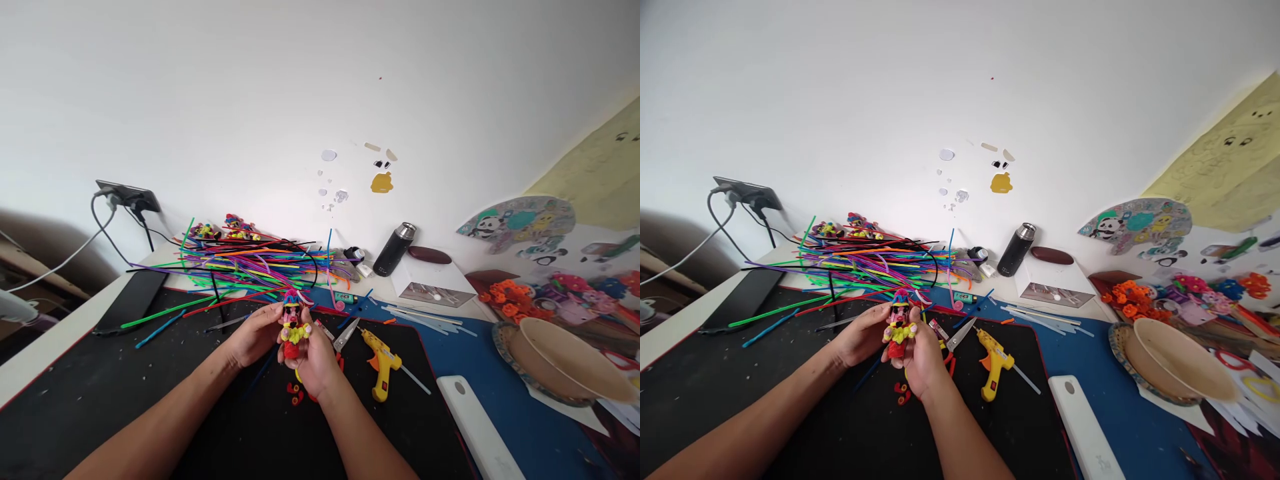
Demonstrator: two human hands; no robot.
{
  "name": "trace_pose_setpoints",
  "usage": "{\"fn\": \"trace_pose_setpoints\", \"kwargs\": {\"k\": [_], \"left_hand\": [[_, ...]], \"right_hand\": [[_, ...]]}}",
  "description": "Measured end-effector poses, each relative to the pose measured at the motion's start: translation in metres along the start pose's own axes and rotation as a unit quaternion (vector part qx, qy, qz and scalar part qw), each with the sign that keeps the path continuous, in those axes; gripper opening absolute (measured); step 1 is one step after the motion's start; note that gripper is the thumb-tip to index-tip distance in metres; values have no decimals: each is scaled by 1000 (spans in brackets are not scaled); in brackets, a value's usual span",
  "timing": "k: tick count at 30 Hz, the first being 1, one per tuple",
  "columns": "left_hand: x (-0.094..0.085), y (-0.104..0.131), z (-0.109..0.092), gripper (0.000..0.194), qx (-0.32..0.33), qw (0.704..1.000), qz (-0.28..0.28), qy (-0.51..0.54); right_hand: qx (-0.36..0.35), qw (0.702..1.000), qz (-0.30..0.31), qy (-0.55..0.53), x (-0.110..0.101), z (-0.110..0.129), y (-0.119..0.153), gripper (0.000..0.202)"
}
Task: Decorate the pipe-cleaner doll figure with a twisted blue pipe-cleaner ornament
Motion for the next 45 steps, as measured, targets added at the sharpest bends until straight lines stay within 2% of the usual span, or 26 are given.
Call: {"fn": "trace_pose_setpoints", "kwargs": {"k": [6, 16, 28, 45], "left_hand": [[-1, 1, -7, 31, 7, 1000, -14, 7], [-22, -3, -17, 34, 17, 997, -35, 68], [-22, -3, -13, 37, -2, 996, -1, 84], [-22, -2, -14, 36, 10, 997, -17, 70]], "right_hand": [[25, 999, 32, -7, 3, -4, 0, 69], [26, 998, 50, 9, 4, -7, 0, 64], [13, 998, 61, 29, 4, -9, 2, 53], [7, 998, 52, 32, 4, -9, 2, 54]]}}
Point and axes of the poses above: each hand's wrist, its own y-axis away from the middle knuckle, its own x-axis out of the palm, z = x × y, the point moved 6 cm from there along -y, towards the middle knuckle, and after that the axes turned 2 degrees about -y, right-handed, at the moved point
